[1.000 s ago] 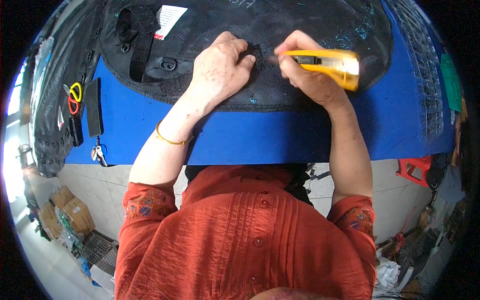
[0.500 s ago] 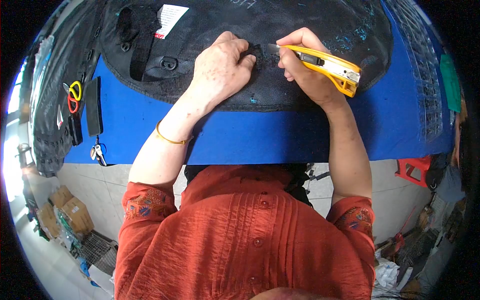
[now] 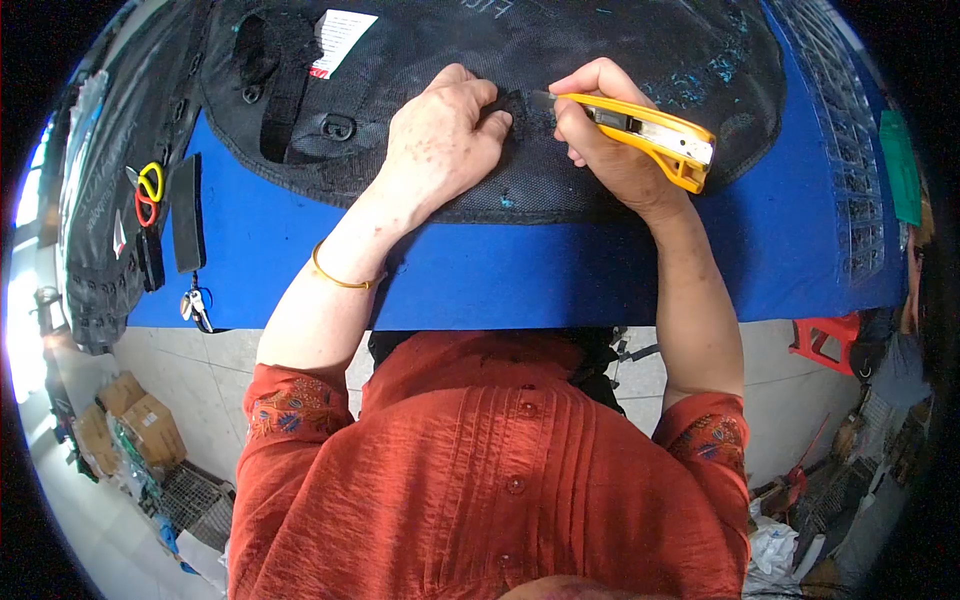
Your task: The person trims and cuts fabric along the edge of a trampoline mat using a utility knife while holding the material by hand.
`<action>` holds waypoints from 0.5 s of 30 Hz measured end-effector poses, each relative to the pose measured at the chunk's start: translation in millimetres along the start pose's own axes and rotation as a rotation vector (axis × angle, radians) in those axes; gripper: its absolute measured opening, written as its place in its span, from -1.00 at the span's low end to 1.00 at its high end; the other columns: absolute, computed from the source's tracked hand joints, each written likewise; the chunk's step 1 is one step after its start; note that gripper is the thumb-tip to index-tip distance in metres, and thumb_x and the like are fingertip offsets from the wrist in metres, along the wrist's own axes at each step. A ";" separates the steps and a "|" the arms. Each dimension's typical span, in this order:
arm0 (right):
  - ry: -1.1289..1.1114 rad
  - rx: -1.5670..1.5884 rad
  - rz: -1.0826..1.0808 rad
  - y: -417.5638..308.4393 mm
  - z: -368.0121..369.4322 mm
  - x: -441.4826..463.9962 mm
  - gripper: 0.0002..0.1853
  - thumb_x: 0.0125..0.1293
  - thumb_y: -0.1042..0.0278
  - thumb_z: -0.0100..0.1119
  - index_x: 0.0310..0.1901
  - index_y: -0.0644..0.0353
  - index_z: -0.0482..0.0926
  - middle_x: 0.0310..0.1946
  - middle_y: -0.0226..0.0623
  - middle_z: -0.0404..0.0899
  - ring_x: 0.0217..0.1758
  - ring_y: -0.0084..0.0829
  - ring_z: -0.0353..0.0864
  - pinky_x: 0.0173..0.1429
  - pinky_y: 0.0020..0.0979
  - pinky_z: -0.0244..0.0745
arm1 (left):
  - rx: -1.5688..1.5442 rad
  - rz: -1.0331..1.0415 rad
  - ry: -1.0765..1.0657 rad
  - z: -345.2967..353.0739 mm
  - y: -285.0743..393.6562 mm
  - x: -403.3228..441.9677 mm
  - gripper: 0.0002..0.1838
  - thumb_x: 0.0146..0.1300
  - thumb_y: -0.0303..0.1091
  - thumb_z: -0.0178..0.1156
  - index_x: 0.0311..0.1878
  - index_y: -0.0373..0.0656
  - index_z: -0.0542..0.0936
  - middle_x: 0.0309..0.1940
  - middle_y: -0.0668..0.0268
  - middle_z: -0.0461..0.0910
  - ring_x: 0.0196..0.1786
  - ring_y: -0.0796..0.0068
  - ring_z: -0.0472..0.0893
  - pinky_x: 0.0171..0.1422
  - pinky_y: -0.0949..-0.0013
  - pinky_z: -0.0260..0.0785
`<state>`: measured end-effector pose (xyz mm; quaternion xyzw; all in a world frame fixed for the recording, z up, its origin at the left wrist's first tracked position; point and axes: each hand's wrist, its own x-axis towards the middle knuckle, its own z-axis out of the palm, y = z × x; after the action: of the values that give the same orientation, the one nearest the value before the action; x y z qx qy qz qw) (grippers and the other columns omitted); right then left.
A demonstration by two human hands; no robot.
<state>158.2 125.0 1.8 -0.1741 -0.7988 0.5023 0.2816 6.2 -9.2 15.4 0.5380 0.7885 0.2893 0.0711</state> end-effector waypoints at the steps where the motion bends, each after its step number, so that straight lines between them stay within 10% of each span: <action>1: -0.003 0.005 -0.016 0.4 0.1 0.3 -0.90 0.26 0.44 0.23 -0.20 0.14 0.55 -0.30 -0.37 0.55 -0.22 -0.48 0.64 -0.10 -0.48 0.55 | -0.002 -0.001 0.002 0.0 -0.1 0.0 -0.77 0.19 -0.27 0.30 -0.19 -0.22 0.68 -0.18 0.10 0.60 -0.12 0.01 0.66 0.00 0.10 0.52; 15: -0.023 -0.025 -0.026 -2.3 -2.0 -1.3 -0.91 0.24 0.48 0.22 -0.24 0.15 0.52 -0.38 -0.38 0.54 -0.30 -0.48 0.63 -0.17 -0.47 0.55 | 0.008 -0.004 -0.007 -0.5 -0.5 -1.1 -0.75 0.24 -0.25 0.33 -0.16 -0.24 0.64 -0.18 0.14 0.57 -0.12 0.04 0.65 -0.03 0.14 0.50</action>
<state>160.4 124.7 4.2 -0.1614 -0.8103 0.4906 0.2767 6.1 -10.4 15.3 0.5376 0.7905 0.2844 0.0723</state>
